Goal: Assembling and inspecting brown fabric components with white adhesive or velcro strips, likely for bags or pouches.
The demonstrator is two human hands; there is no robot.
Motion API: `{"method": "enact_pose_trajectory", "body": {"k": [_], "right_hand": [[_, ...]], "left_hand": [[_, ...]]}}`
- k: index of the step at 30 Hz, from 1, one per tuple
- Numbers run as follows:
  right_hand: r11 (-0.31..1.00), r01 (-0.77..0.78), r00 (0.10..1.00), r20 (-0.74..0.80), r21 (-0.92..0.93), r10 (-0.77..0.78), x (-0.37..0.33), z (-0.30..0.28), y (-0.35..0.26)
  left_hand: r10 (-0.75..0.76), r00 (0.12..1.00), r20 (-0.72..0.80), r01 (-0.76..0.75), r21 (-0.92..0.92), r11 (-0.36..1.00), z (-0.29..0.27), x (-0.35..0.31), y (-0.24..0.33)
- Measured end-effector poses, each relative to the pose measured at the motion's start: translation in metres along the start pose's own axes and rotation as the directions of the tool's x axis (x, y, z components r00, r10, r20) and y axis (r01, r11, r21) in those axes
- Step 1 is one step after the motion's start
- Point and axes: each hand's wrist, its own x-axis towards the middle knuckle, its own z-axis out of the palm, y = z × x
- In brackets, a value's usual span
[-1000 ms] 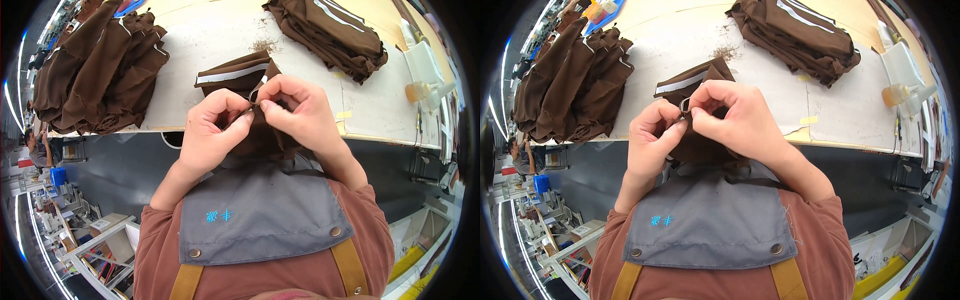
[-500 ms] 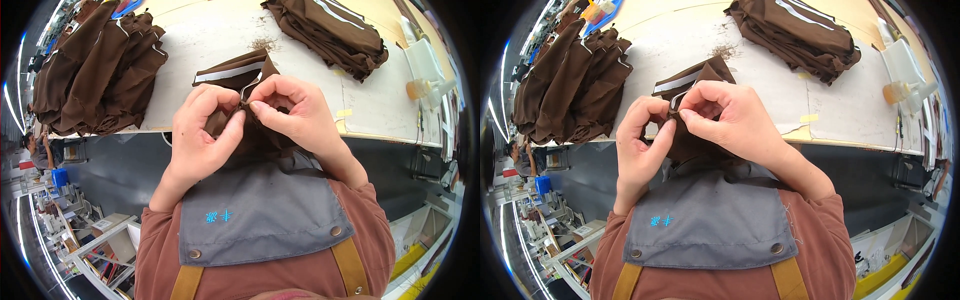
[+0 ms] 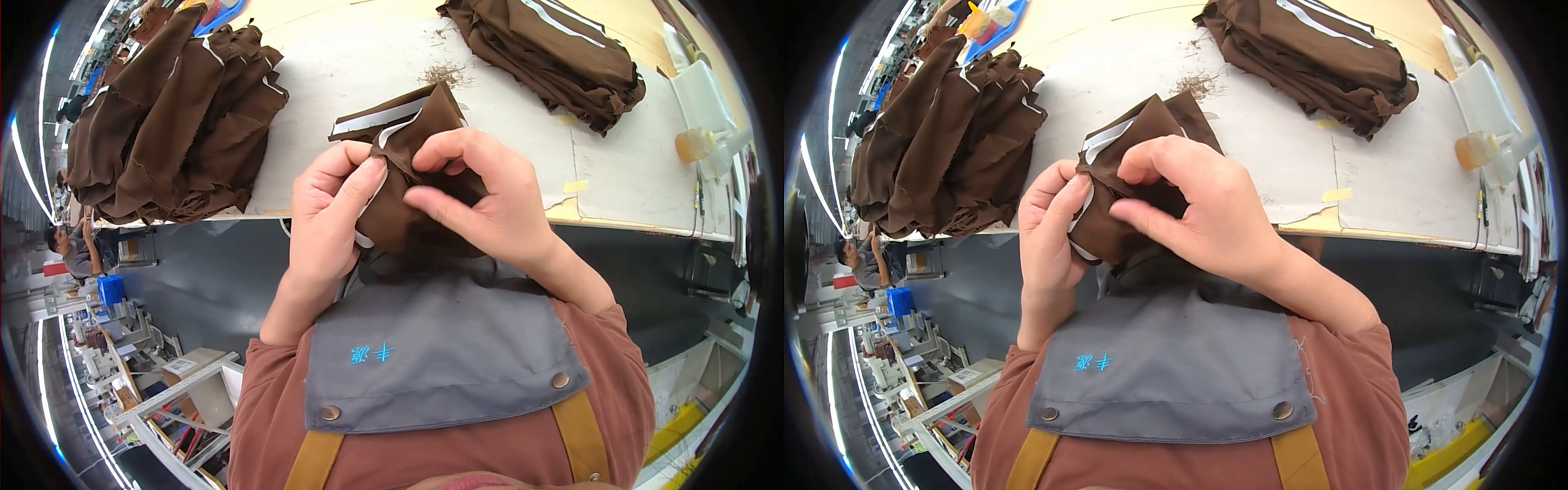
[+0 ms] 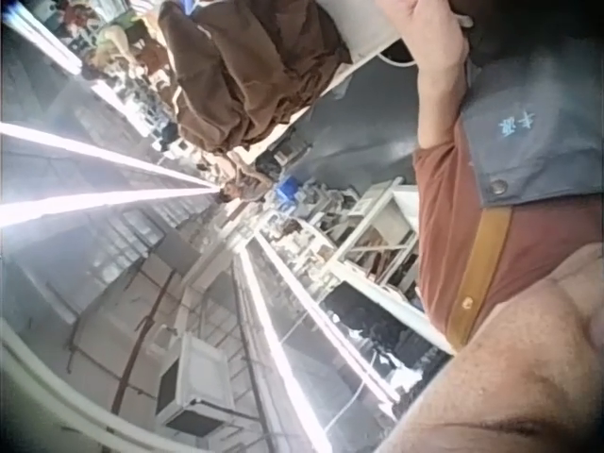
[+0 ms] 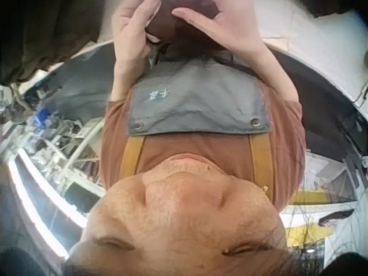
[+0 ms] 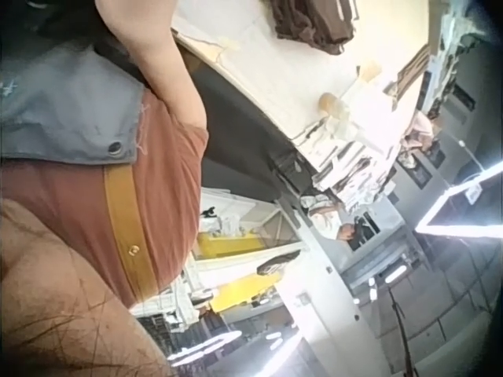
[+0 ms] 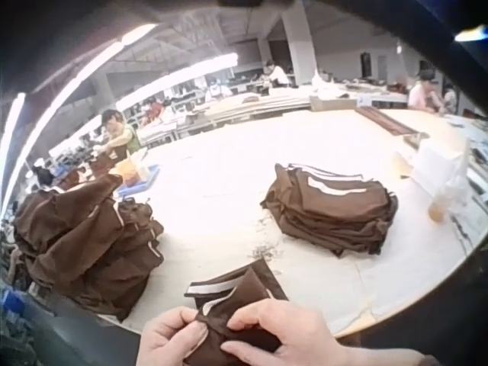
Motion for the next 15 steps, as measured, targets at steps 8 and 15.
{"method": "enact_pose_trajectory", "body": {"k": [8,15], "right_hand": [[0.904,-0.35,0.927,0.233,0.248,0.295,-0.001,-0.009,0.002],[0.563,-0.63,0.775,0.481,0.535,0.41,0.0,-0.009,0.01]], "left_hand": [[0.009,1.0,-0.008,-0.008,0.046,0.999,-0.003,-0.001,0.0],[-0.102,0.994,0.05,0.096,0.1,0.99,-0.012,0.001,0.015]]}}
